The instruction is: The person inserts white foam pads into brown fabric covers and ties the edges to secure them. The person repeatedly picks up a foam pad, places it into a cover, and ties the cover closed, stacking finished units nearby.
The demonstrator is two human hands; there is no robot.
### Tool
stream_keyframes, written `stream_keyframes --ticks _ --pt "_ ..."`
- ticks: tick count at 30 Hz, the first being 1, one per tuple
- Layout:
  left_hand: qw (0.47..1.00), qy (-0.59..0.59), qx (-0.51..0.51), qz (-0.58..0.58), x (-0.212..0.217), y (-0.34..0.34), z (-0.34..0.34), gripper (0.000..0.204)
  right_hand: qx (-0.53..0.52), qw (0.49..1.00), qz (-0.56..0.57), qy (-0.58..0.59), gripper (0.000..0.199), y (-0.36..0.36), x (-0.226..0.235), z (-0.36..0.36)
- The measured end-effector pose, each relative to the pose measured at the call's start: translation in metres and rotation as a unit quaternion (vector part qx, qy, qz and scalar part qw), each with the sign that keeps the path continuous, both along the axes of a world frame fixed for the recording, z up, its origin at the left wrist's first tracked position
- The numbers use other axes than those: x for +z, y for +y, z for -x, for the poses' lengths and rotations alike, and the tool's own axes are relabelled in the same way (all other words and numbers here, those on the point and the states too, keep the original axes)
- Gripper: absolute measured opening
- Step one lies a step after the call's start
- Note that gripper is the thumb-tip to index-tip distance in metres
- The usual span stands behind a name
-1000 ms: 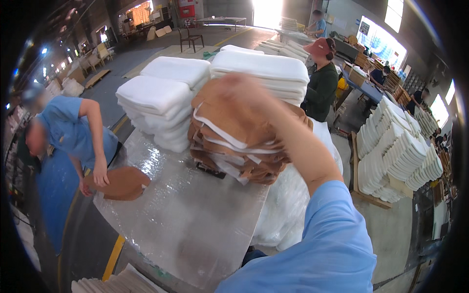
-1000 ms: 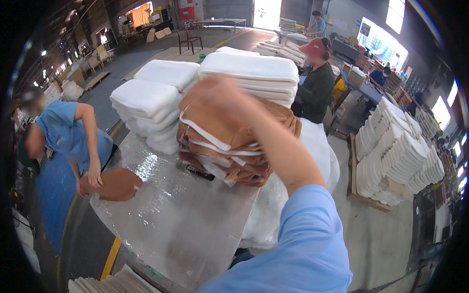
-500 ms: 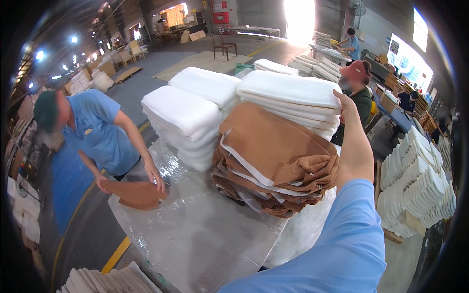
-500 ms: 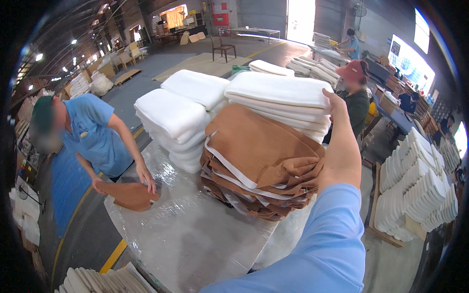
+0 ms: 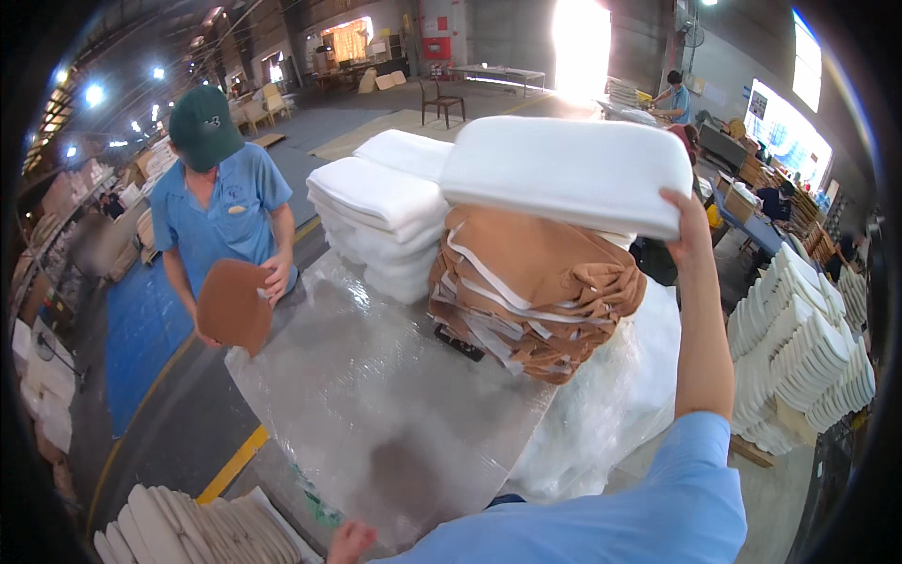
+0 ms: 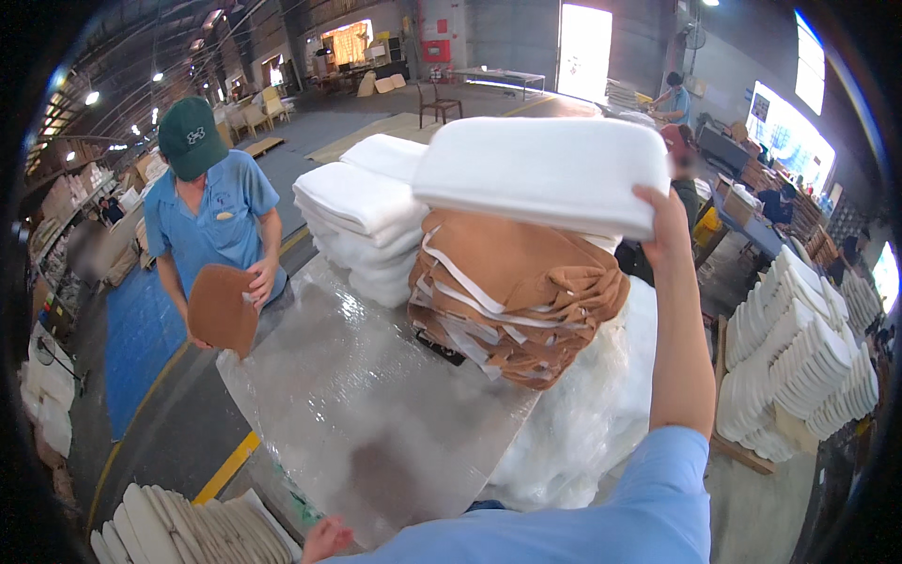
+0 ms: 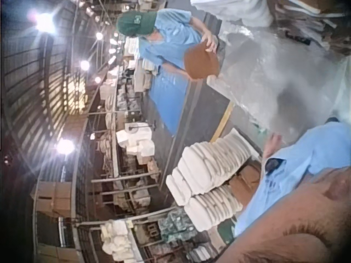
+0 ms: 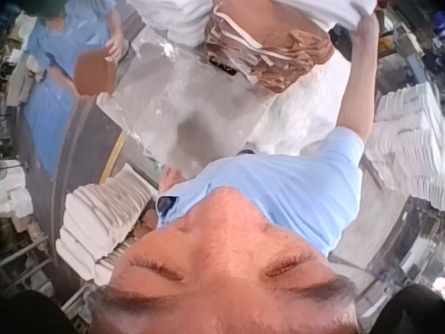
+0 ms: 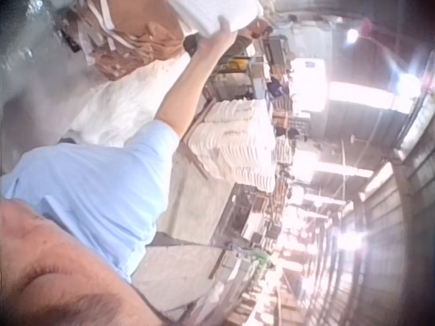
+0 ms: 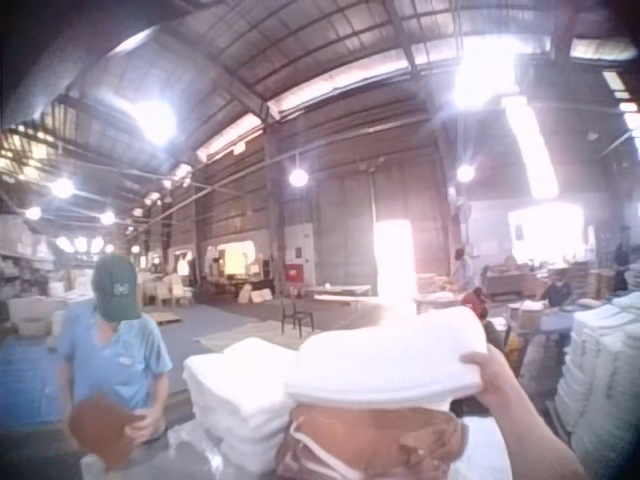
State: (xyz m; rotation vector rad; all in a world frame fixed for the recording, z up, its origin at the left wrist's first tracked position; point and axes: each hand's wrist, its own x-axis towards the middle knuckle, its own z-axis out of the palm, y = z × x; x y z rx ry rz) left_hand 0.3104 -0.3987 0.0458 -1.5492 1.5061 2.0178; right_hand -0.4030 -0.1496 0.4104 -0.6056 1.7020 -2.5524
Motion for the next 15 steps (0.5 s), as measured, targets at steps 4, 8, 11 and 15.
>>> stream_keyframes --ticks 4,8,11,15 --pt "0.949 0.256 0.108 0.152 0.027 -0.025 0.026 0.057 0.044 0.995 -0.018 -0.091 0.058 0.037 -0.065 -0.12" --pt "0.92 0.31 0.241 0.013 0.054 -0.044 0.034 0.062 0.116 0.97 -0.045 -0.209 0.061 0.037 -0.19 -0.244" --pt "0.862 0.38 0.28 -0.185 0.054 -0.029 0.045 0.057 0.17 0.93 -0.098 -0.311 0.069 0.049 -0.284 -0.317" --pt "0.928 0.267 0.239 0.101 0.04 0.006 -0.01 0.045 0.264 0.874 -0.107 -0.394 0.069 0.044 -0.334 -0.368"
